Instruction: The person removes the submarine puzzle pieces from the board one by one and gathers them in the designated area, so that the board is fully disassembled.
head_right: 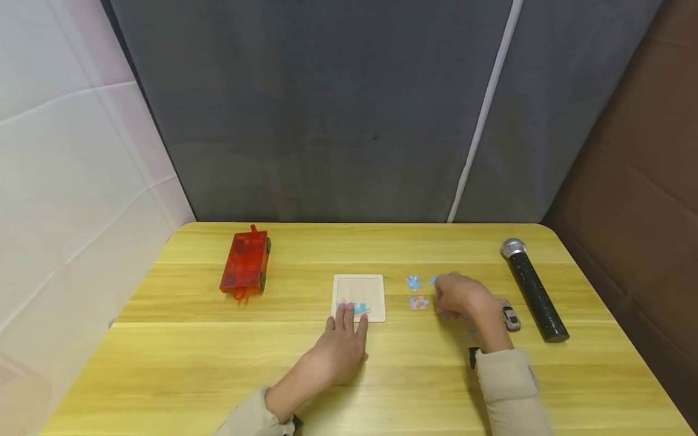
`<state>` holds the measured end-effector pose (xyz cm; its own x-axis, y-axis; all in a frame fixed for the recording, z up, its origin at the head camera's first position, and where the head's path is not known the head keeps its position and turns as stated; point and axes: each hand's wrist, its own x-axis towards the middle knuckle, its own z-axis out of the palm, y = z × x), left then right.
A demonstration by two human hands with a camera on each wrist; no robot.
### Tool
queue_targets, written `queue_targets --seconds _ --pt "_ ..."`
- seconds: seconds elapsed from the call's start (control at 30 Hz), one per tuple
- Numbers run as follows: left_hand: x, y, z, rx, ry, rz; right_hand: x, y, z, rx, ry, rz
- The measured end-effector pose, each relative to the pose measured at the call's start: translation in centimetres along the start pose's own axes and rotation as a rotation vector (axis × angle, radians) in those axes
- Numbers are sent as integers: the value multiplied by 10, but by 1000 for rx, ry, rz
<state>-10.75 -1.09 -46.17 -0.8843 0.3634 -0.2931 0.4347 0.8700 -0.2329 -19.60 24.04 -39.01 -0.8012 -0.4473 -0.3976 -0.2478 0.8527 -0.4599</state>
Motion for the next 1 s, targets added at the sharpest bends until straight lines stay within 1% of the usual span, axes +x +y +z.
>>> queue_targets --seconds 0.07,0.1,0.13,0.2,0.33,0.4,0.5,0.57,0.63,0.73,0.87,0.93,1.0 --pt "-3 0 -6 5 -10 -5 14 -22 6 -53 42 -169" --pt "-4 0 -10 7 -17 -4 21 -34 11 -79 55 -231" --pt "-7 -1 -14 11 -25 -4 28 -45 16 -97 69 -275" --pt "-4 0 -11 20 -35 -3 41 -64 26 -126 81 -303" --pt "-1 0 -2 27 -28 5 60 -89 45 -179 95 -252" --pt "-3 0 -4 23 -23 6 66 -96 54 -201 117 -242" --pt "-8 -1 -15 27 -27 -1 70 -101 63 -220 159 -238" --pt "-13 -2 -24 30 -31 -10 71 -104 66 -213 173 -228" --pt "-16 -4 -30 25 -36 -13 71 -104 67 -194 176 -210" --pt "-19 -5 -35 10 -42 -14 71 -103 68 -147 153 -179" --pt "-16 -6 -32 -46 -77 -13 71 -99 67 -101 124 -159" --pt "-12 -7 -26 -84 -104 -16 70 -98 67 -83 116 -152" --pt "-9 -6 -17 -104 -114 -25 69 -98 67 -70 108 -148"
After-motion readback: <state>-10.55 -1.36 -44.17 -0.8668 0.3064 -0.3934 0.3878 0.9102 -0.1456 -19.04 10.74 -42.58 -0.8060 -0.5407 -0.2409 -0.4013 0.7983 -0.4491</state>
